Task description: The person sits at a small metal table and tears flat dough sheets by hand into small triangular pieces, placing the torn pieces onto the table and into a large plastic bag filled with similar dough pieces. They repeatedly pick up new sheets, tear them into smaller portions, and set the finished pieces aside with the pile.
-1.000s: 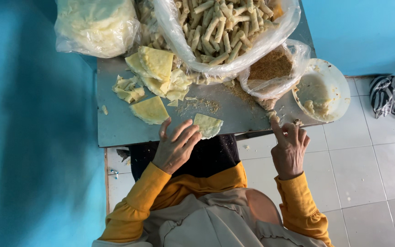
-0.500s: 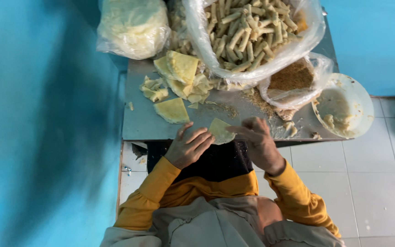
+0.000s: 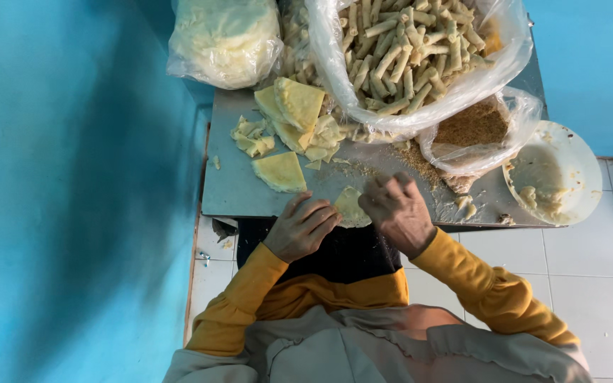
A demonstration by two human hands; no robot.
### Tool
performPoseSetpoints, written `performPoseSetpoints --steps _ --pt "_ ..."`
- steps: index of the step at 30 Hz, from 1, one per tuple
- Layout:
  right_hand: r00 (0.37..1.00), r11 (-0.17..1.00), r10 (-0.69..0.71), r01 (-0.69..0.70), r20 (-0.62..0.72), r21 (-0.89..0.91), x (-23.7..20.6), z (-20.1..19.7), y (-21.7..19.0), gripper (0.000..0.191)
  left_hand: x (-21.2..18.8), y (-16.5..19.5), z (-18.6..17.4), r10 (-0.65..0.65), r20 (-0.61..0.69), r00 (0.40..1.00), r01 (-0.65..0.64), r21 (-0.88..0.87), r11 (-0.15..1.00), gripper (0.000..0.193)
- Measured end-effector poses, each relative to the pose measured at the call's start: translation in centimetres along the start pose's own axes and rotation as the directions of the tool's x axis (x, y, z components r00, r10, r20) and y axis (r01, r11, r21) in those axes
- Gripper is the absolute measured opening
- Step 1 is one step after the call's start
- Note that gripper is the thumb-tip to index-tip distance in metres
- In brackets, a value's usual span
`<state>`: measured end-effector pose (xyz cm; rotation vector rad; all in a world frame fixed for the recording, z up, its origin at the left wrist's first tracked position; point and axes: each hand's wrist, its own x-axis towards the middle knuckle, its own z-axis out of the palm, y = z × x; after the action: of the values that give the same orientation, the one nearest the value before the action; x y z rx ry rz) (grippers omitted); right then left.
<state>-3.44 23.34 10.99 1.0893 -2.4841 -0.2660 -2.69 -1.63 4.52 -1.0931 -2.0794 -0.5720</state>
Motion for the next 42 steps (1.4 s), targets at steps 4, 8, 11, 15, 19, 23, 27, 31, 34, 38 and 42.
performPoseSetpoints --steps 4,8,11,15,19,23,27,31,34,38,42 --pt "0.979 0.957 0.203 -0.198 0.000 0.211 0.8 -0.9 -1.1 0.059 0.2 0.0 -0.1 -0.025 0.003 1.000 0.025 -0.023 0.999 0.018" --pt "0.979 0.951 0.204 -0.193 -0.022 0.241 0.1 -2.2 -2.0 0.063 0.2 0.1 0.0 -0.042 0.009 0.999 0.042 -0.064 0.997 0.018" --pt "0.974 0.926 0.226 -0.206 -0.029 0.316 -0.5 -2.6 -1.7 0.044 0.3 0.2 0.2 -0.056 -0.026 0.998 0.054 -0.071 0.996 0.013" --pt "0.980 0.968 0.192 -0.182 -0.044 0.171 -0.8 -2.1 -2.6 0.063 0.4 0.2 0.2 -0.053 -0.016 0.998 0.052 -0.066 0.997 0.017" --pt "0.969 0.914 0.247 -0.236 0.006 0.329 -2.5 -1.9 -1.3 0.035 0.4 0.2 0.4 -0.060 -0.018 0.998 0.058 -0.091 0.994 0.012" --pt "0.889 0.828 0.447 -0.369 -0.099 0.423 -3.9 -1.4 7.8 0.040 0.3 0.5 0.8 -0.078 -0.029 0.997 0.074 -0.118 0.990 0.014" --pt "0.857 0.810 0.514 -0.482 -0.011 0.333 -3.1 -0.5 15.1 0.021 0.3 0.5 0.8 -0.066 -0.026 0.997 0.062 -0.132 0.989 0.018" --pt "0.816 0.747 0.526 -0.578 0.239 0.328 -0.4 1.4 17.0 0.016 0.5 0.5 0.5 -0.060 -0.013 0.998 0.058 -0.128 0.990 0.021" --pt "0.812 0.822 0.492 -0.553 0.314 0.140 0.4 3.3 16.7 0.020 0.6 0.6 0.3 -0.064 -0.005 0.998 0.063 -0.136 0.989 0.022" --pt "0.875 0.878 0.442 -0.467 0.199 0.102 -0.1 5.4 16.7 0.020 0.7 0.7 0.1 -0.080 -0.014 0.997 0.077 -0.150 0.986 0.022" --pt "0.818 0.855 0.480 -0.517 0.317 0.037 0.1 5.6 16.7 0.022 0.8 0.5 -0.1 -0.061 -0.015 0.998 0.058 -0.139 0.989 0.023"
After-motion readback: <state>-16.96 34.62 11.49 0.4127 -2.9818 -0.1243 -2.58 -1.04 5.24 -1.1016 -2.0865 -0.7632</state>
